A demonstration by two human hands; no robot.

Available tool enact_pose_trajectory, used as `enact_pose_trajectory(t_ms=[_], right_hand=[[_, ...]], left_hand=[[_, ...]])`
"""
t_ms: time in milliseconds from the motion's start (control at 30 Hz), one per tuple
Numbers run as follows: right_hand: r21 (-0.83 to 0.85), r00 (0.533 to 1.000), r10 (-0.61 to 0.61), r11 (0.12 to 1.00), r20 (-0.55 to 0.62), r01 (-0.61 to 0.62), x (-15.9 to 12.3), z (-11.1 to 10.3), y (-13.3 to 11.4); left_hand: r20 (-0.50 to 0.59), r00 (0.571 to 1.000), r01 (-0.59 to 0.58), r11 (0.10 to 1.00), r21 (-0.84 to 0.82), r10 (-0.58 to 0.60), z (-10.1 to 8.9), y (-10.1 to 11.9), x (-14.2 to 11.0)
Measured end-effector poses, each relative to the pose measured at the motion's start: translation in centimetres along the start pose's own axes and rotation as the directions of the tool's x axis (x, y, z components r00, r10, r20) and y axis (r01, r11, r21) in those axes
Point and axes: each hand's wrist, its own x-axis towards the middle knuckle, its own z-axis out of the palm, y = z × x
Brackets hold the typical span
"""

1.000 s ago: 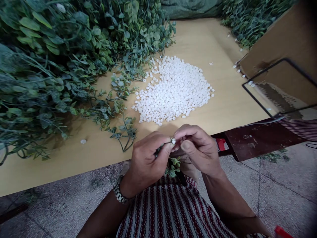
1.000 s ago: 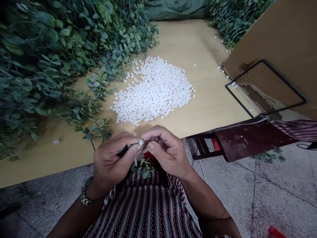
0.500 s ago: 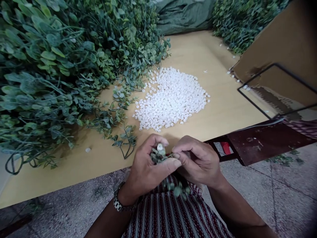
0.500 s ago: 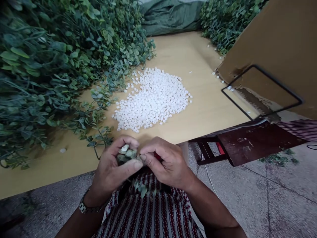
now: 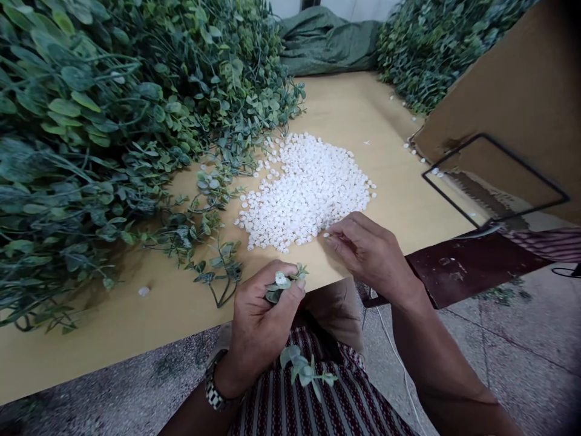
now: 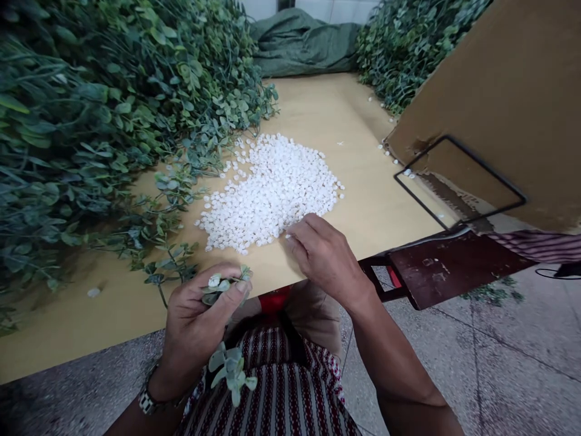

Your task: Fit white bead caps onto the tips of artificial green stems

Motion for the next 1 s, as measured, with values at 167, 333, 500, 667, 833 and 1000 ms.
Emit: enact_pose_trajectory(t_ms=[167, 333, 500, 667, 833, 1000], right_hand=[[-0.112, 1.000, -0.019, 0.994, 0.003, 0.019, -0.1, 1.6, 0.4], [0.033, 0.992, 0.017, 0.999, -0.124, -0.013, -0.3, 1.4, -0.2], [0.703, 0.995, 0.099, 0.709, -0.020, -0.056, -1.2, 0.7, -2.5], [0.901, 0.987, 0.128, 0.412, 0.092, -0.138, -2.4, 1.4, -3.9], [0.932, 0.987, 0.148, 0.345, 0.067, -0.115, -3.0, 2.0, -3.8], [0.921, 0.995, 0.094, 0.384, 0.027, -0.062, -3.2, 2.2, -3.5]], left_hand=[[0.010, 1.000, 0.004, 1.000, 0.031, -0.004, 0.0, -0.1, -0.2], [0.025, 0.999, 0.022, 0.999, -0.029, -0.021, 0.1, 0.2, -0.2], [0.075, 0.993, -0.078, 0.991, -0.107, 0.087, 0.1, 0.3, -0.1], [0.137, 0.974, -0.160, 0.977, -0.145, 0.179, 0.1, 0.2, -0.1], [0.158, 0.969, -0.168, 0.975, -0.144, 0.190, 0.3, 0.2, -0.1], [0.176, 0.964, -0.173, 0.972, -0.162, 0.201, 0.4, 0.1, -0.1]])
